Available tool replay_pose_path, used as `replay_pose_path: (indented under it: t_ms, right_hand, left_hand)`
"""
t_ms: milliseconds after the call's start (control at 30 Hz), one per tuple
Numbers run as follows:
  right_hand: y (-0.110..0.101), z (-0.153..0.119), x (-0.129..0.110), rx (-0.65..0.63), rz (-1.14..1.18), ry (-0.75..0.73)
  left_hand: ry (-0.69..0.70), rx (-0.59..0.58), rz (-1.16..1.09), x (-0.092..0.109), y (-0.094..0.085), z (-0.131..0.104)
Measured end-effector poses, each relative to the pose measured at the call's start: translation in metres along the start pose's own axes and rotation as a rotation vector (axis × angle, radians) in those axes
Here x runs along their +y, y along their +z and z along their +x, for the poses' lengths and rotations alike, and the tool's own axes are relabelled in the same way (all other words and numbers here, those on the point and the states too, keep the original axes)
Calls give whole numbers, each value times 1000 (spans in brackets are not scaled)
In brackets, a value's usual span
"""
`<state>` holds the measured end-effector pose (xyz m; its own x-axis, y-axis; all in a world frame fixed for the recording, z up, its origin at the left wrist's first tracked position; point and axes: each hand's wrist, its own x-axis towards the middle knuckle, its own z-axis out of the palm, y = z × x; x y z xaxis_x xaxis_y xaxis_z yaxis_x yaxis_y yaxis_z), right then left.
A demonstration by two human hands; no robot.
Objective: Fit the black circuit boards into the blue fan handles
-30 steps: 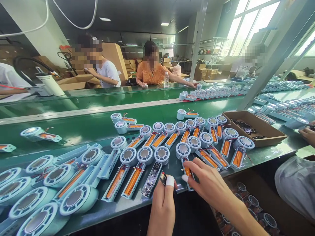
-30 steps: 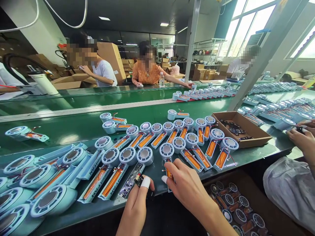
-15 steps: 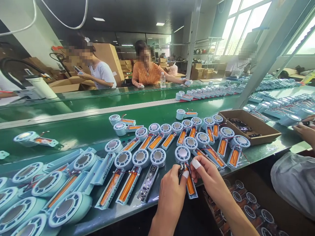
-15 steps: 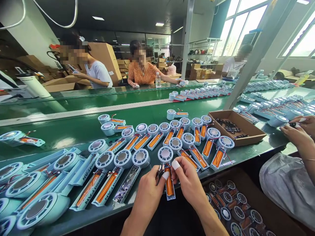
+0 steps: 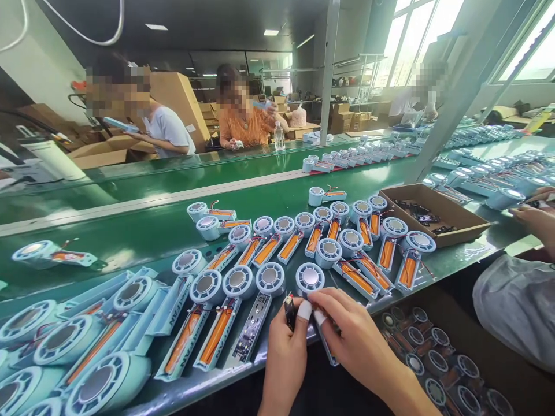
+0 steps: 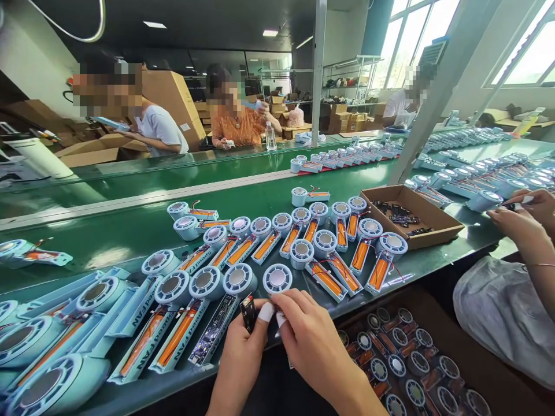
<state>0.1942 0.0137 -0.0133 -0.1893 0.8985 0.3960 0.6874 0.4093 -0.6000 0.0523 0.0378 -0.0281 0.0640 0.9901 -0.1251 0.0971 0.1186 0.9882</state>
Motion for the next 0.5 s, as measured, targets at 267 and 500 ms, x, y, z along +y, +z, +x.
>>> replay_pose_path:
  t_ms: [267, 500]
  right_hand:
    - [3, 6, 15, -40, 138, -5]
    - [0, 7, 13, -92, 118, -18]
  left_hand:
    - [-89, 40, -29, -4, -13, -3]
    - [-166, 59, -37, -6, -17, -13]
